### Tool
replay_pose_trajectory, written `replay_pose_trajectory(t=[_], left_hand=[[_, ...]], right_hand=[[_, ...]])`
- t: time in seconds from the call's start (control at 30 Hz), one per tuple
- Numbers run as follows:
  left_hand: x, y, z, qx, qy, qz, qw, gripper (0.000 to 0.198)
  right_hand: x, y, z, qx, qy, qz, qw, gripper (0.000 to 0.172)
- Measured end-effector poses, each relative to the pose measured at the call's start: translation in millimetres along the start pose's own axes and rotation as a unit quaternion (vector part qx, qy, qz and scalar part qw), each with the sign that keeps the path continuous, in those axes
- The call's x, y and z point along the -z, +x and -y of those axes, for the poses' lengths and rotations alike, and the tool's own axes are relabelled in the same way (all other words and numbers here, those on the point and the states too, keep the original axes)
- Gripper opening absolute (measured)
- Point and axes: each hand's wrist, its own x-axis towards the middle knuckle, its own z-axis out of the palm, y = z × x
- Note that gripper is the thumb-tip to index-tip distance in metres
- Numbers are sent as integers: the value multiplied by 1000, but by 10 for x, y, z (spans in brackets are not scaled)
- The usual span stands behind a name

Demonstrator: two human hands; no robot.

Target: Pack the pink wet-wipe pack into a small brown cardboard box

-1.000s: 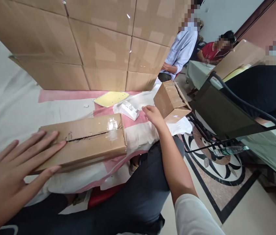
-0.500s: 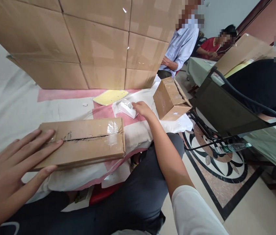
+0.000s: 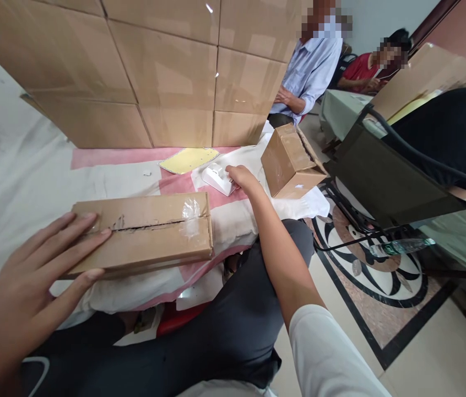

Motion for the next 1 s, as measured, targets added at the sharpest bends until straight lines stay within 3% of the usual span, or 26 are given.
replay_pose_trajectory(t=[0.47, 0.73, 1.0], left_hand=[[23, 38, -57, -8, -5, -6, 1000, 66], [22, 22, -63, -12, 4, -9, 1000, 66], [5, 25, -76, -4, 2, -14, 1000, 67]], right_hand=[[49, -87, -8, 45, 31, -50, 997, 19], [42, -54, -62, 58, 3, -45, 997, 40], [32, -45, -61, 46, 14, -57, 997, 39]])
